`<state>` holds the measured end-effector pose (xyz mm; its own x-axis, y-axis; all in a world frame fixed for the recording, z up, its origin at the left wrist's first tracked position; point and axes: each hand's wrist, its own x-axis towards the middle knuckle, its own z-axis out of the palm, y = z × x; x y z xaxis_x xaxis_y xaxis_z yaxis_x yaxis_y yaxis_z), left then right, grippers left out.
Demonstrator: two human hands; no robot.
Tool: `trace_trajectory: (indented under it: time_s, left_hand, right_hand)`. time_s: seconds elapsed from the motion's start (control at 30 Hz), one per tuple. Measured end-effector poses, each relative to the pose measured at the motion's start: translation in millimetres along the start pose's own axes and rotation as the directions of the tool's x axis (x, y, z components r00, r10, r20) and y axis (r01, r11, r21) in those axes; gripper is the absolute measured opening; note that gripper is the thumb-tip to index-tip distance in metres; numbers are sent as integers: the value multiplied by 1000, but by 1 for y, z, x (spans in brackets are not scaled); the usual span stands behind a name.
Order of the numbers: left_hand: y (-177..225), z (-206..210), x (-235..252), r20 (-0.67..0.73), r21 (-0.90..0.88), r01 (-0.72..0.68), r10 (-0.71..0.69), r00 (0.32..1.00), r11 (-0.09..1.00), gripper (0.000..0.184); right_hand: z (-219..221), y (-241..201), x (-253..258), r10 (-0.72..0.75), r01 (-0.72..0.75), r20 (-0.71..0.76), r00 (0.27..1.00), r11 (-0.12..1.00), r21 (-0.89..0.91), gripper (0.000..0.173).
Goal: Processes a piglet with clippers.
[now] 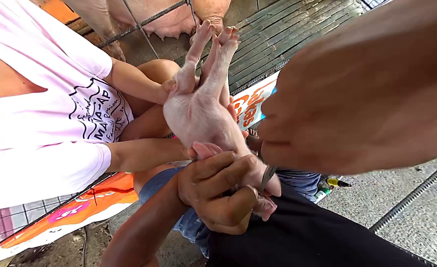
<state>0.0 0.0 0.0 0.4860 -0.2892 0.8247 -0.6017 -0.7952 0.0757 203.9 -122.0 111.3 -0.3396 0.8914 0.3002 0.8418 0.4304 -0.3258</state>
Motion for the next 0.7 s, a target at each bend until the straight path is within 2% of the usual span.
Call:
trace_trajectory:
  time_s: [0.07,0.1,0.17,0.2,0.27,0.37,0.43,0.53,0.63,0.7]
  left_hand:
    - [1,2,-1,-38,14,-5,6,999,1000,23]
    - [1,2,-2,-41,19,-1,2,999,1000,23]
    - [0,2,-5,-31,18,-22,22,999,1000,23]
    - [-1,1,-5,-32,22,-44,44,999,999,22]
    - [-3,2,0,-72,59,-51,55,996,997,23]
    - [-5,8,-3,-129,155,16,4,992,988,25]
    - [-13,13,-20,-136,229,56,-25,990,972,32]
    - [-22,15,-29,-137,367,139,-94,986,920,35]
    - [-23,12,-24,-131,488,281,-250,959,826,50]
    - [-24,12,-12,-90,587,295,-301,949,754,41]
  right_hand:
    - [-7,19,-15,-82,68,-180,980,994,-83,27]
    - [-21,26,-15,-138,115,-171,976,984,-136,25]
    - [-60,41,-15,-188,183,-16,982,970,-162,20]
    - [-69,44,-20,-133,132,-7,991,984,-123,23]
    - [-60,48,-42,18,-17,-149,989,1000,7,30]
    - [-12,36,-71,300,-169,-350,887,918,358,28]
    - [31,34,-84,445,-156,-394,804,798,582,25]
    - [99,32,-96,648,9,-363,669,481,876,22]
    - [148,21,-99,770,153,-220,599,160,975,22]
    - [165,13,-100,814,241,-112,569,-35,970,23]
